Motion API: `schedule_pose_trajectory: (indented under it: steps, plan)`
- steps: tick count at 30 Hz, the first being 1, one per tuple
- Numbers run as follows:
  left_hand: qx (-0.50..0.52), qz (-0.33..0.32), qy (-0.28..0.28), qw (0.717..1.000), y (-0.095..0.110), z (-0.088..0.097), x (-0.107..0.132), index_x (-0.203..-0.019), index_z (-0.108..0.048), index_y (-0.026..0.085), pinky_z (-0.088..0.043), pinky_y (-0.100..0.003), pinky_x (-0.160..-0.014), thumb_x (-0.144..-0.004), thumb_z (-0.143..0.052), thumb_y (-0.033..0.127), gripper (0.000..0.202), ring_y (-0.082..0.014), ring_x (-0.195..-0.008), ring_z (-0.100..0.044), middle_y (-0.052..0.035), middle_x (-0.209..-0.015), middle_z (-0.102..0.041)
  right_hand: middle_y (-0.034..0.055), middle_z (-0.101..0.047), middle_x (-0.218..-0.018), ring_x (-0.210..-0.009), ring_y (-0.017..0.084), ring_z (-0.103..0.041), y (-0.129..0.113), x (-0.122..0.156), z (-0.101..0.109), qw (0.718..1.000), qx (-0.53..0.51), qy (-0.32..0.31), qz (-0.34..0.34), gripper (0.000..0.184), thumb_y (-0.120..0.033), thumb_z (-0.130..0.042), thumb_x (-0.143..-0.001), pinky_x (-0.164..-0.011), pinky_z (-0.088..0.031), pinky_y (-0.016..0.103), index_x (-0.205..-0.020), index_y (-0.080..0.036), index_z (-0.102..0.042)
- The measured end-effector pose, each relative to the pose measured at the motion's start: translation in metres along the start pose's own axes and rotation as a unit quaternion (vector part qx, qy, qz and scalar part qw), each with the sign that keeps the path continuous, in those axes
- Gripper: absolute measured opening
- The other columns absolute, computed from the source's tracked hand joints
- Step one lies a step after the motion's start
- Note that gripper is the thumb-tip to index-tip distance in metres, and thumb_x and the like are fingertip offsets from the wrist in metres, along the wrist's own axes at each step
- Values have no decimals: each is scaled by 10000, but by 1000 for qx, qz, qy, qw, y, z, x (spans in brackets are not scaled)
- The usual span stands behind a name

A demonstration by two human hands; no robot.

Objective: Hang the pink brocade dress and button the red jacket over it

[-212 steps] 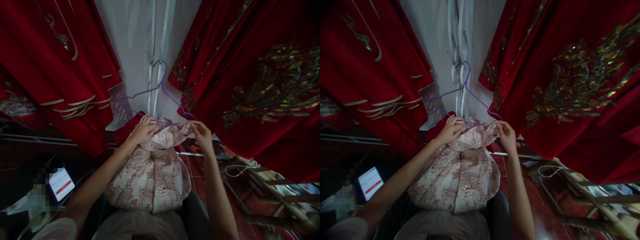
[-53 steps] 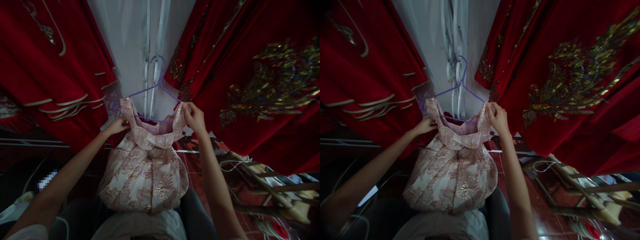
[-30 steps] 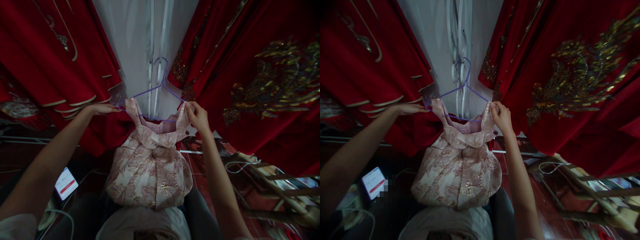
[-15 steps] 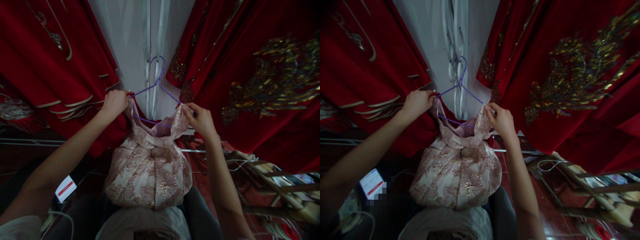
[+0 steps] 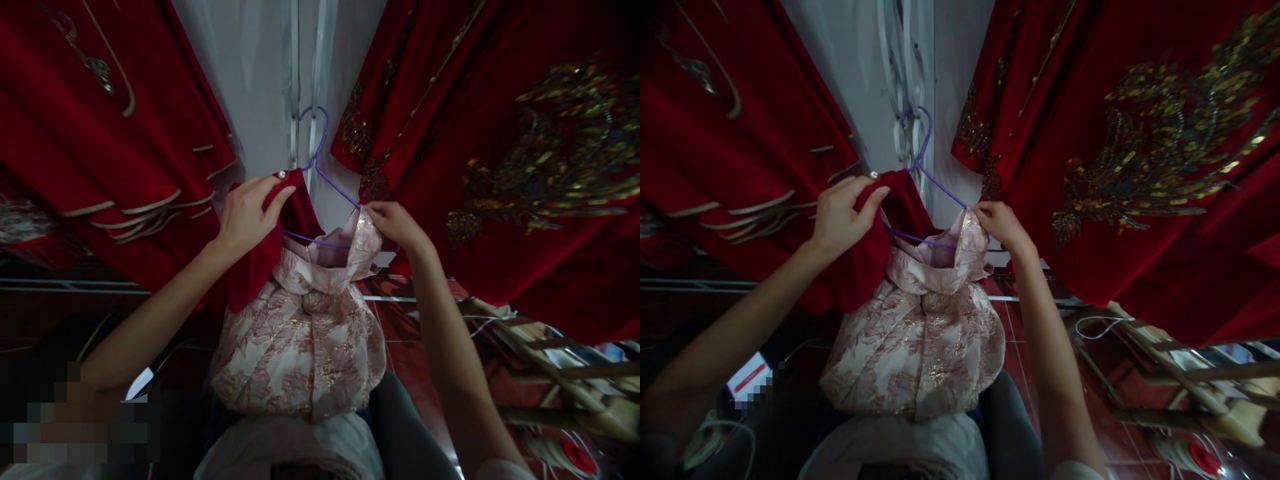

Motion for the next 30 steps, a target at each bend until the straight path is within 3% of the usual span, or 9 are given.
schedule_pose_trajectory:
  steps: [4,9,12,15,19,21,25,27,30]
  plan:
    - [-53,-33,-50,997,-16,-16,0,-974,-594,170,-443,-330,-865,-881,-478,500,361,-251,-1002,-568,-94,-938,-596,1,-612,-514,-479,144,-535,22,-43,-28,982,-25,-186,4,254,-439,-741,-641,-492,-436,269,-703,-195,-709]
    - [-61,-78,-85,991,-36,-29,-7,-904,-623,171,-365,-449,-1017,-859,-517,485,334,-309,-1206,-442,-133,-1211,-522,4,-667,-616,-598,152,-603,4,-69,-74,953,-63,-297,10,292,-490,-723,-657,-577,-489,277,-706,-202,-718]
    - [-33,-93,-116,988,-50,-43,-17,-857,-659,175,-322,-481,-1061,-836,-548,470,316,-308,-1259,-391,-103,-1314,-456,17,-671,-631,-651,153,-611,-8,-68,-88,947,-80,-310,5,285,-461,-727,-681,-592,-491,285,-722,-179,-718]
    - [-23,-75,-158,984,-62,-64,-24,-854,-686,171,-355,-462,-1033,-811,-572,448,303,-292,-1208,-447,-101,-1254,-487,16,-657,-602,-653,157,-611,-8,-64,-89,952,-85,-294,-8,251,-432,-725,-697,-585,-489,288,-699,-181,-706]
    - [-68,-32,-149,986,-68,-79,-29,-829,-702,163,-371,-471,-988,-800,-575,412,281,-320,-1158,-491,-127,-1153,-544,6,-623,-568,-532,151,-570,6,-56,-94,943,-89,-309,-80,210,-387,-725,-691,-525,-478,293,-689,-186,-666]
    - [-79,-24,-135,987,-68,-81,-29,-824,-709,160,-375,-461,-980,-798,-570,411,287,-322,-1147,-503,-127,-1135,-565,3,-618,-587,-525,153,-562,15,-59,-89,959,-75,-251,-111,164,-319,-728,-679,-524,-476,292,-728,-188,-642]
    - [-77,-20,-110,991,-73,-79,-30,-869,-717,146,-381,-430,-972,-806,-549,418,326,-303,-1118,-531,-120,-1116,-599,24,-625,-706,-652,186,-580,27,-73,-53,995,6,-6,-99,213,-169,-674,-644,-613,-476,305,-838,-193,-589]
    - [-74,-26,-114,990,-75,-79,-31,-890,-716,140,-379,-427,-973,-816,-535,408,332,-297,-1118,-533,-120,-1115,-608,49,-629,-773,-714,200,-567,32,-74,-30,991,46,96,-79,240,-132,-627,-632,-658,-460,317,-859,-187,-572]
    - [-78,-28,-116,990,-77,-80,-31,-902,-712,135,-374,-436,-980,-829,-526,400,332,-297,-1125,-529,-129,-1142,-601,59,-630,-776,-696,190,-546,45,-62,2,980,91,160,-75,229,-108,-565,-631,-647,-431,305,-847,-183,-563]
Point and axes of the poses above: each hand's wrist, its own x-axis away from the middle knuckle, its own z-axis out of the back of the hand, y = z × x, the point moved 7 cm from there along -x, towards the middle knuckle
